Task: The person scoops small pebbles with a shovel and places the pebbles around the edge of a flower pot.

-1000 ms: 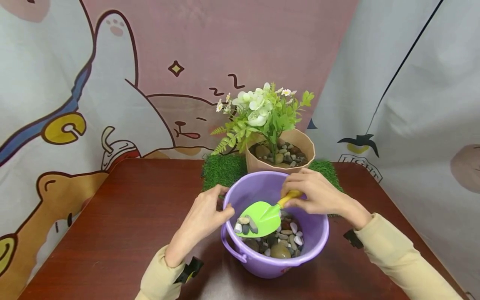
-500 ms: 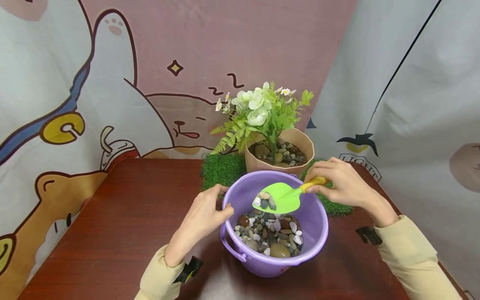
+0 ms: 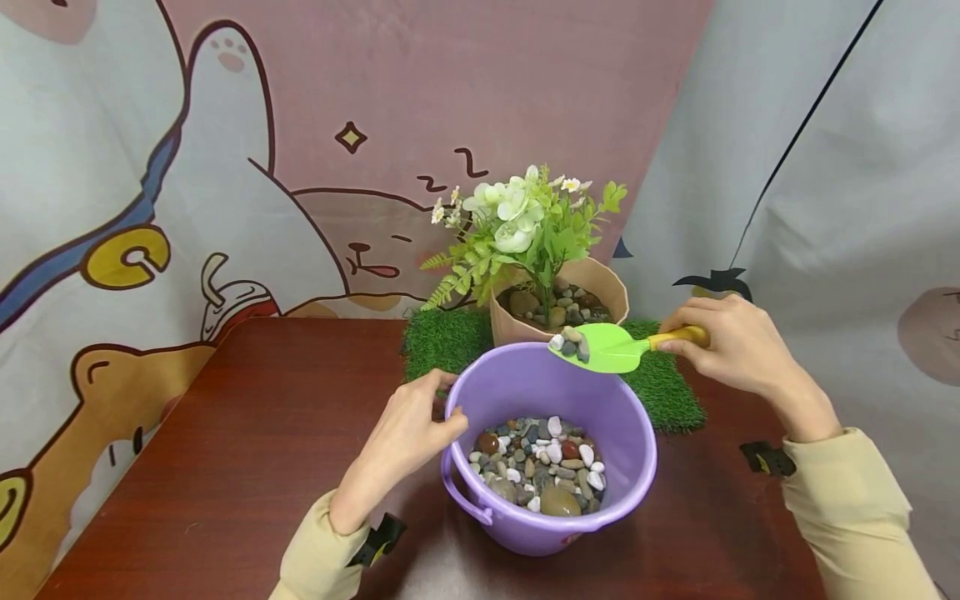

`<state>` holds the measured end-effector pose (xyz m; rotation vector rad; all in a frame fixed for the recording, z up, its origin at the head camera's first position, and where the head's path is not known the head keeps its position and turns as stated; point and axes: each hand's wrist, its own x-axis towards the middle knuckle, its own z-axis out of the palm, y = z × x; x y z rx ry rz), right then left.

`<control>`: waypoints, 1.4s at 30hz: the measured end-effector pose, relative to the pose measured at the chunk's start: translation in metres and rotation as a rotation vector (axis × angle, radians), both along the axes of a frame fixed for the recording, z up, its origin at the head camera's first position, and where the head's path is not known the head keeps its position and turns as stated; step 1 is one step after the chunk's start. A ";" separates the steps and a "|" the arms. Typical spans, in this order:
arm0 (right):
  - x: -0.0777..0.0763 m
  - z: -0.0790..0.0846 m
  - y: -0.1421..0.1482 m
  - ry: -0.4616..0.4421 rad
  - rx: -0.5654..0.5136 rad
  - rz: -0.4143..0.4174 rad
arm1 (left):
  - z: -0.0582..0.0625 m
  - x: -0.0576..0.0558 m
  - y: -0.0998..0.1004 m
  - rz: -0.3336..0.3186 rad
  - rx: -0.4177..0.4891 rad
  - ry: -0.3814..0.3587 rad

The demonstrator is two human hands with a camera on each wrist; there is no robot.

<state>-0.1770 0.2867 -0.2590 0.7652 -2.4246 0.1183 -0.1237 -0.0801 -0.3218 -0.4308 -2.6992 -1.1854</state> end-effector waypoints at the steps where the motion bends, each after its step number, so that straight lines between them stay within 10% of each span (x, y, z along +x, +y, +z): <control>1: 0.000 0.001 0.002 0.000 0.001 -0.022 | 0.000 0.000 0.000 0.000 0.001 -0.003; 14: -0.012 0.009 0.015 0.055 0.027 -0.212 | 0.000 0.000 0.000 -0.007 0.010 -0.006; 42: -0.027 0.015 0.006 0.443 0.036 -0.112 | -0.001 0.000 0.000 -0.008 0.019 -0.013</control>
